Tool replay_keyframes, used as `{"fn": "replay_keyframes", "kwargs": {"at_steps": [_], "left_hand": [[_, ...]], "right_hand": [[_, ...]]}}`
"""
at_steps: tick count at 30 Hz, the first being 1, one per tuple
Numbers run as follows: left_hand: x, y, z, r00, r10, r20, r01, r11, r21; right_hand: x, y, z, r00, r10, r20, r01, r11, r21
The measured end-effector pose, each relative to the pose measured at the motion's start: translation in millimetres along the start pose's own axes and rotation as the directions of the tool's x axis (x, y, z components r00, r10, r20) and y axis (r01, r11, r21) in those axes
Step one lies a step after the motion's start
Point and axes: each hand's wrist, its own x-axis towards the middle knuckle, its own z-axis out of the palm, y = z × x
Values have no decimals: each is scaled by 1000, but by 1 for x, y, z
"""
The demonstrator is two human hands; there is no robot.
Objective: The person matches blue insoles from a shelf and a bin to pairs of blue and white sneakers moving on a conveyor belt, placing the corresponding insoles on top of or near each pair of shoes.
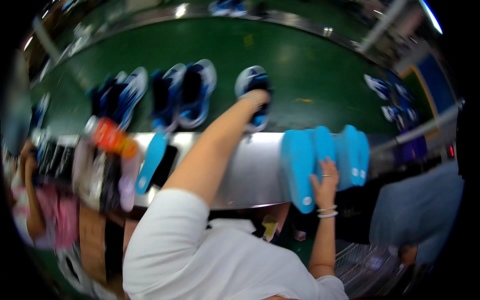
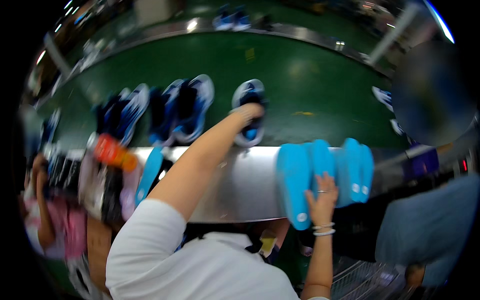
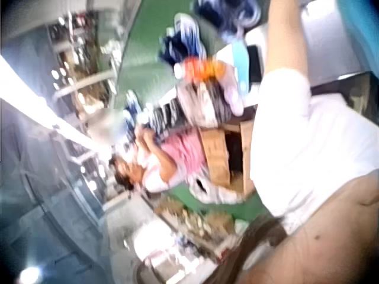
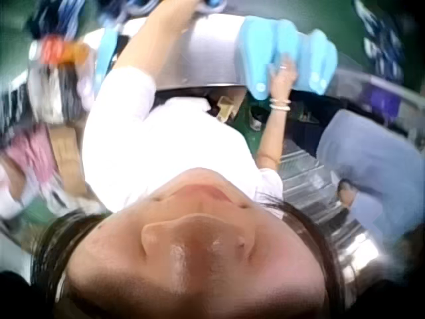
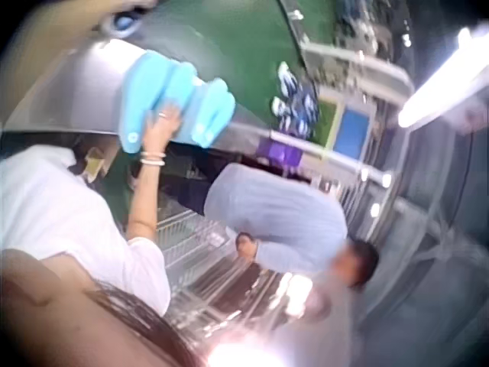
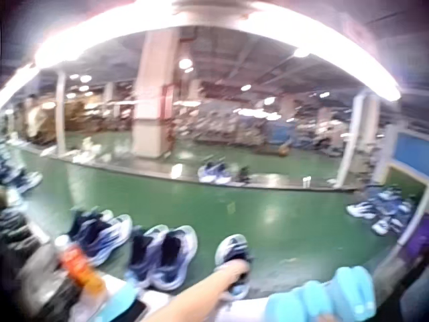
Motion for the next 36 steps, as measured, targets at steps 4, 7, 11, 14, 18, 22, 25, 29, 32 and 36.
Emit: {"fn": "replay_keyframes", "kwargs": {"at_steps": [4,7,11,14,18,22,25,29,32,36], "left_hand": [[46,-30,-2,981,138,-134,-85,937,339],[69,-58,8,978,182,-103,-115,878,464],[60,-105,0,978,207,-28,-147,779,609],[58,-114,-11,955,291,58,-250,687,682],[47,-126,-42,867,400,298,-462,417,783],[-21,-64,-46,713,479,513,-699,423,576],[-47,-50,-55,761,411,502,-646,552,527],[-30,-57,-51,749,381,542,-657,534,532],[16,-101,-28,770,427,474,-638,514,574],[36,-118,-19,748,504,432,-659,489,571]], "right_hand": [[2,-9,10,1000,24,-17,-25,993,-111],[2,-5,6,999,38,-18,-39,996,-81],[4,-9,12,997,34,-64,-36,999,-35],[1,-7,13,992,43,-119,-46,999,-22],[0,-8,16,988,31,-152,-34,999,-19],[-4,-2,15,990,63,-128,-69,997,-39],[-3,-4,16,988,58,-144,-66,996,-55],[-1,-7,16,989,73,-129,-83,994,-69],[2,-9,15,988,75,-138,-86,994,-71],[0,-4,19,987,85,-137,-99,991,-94]]}}
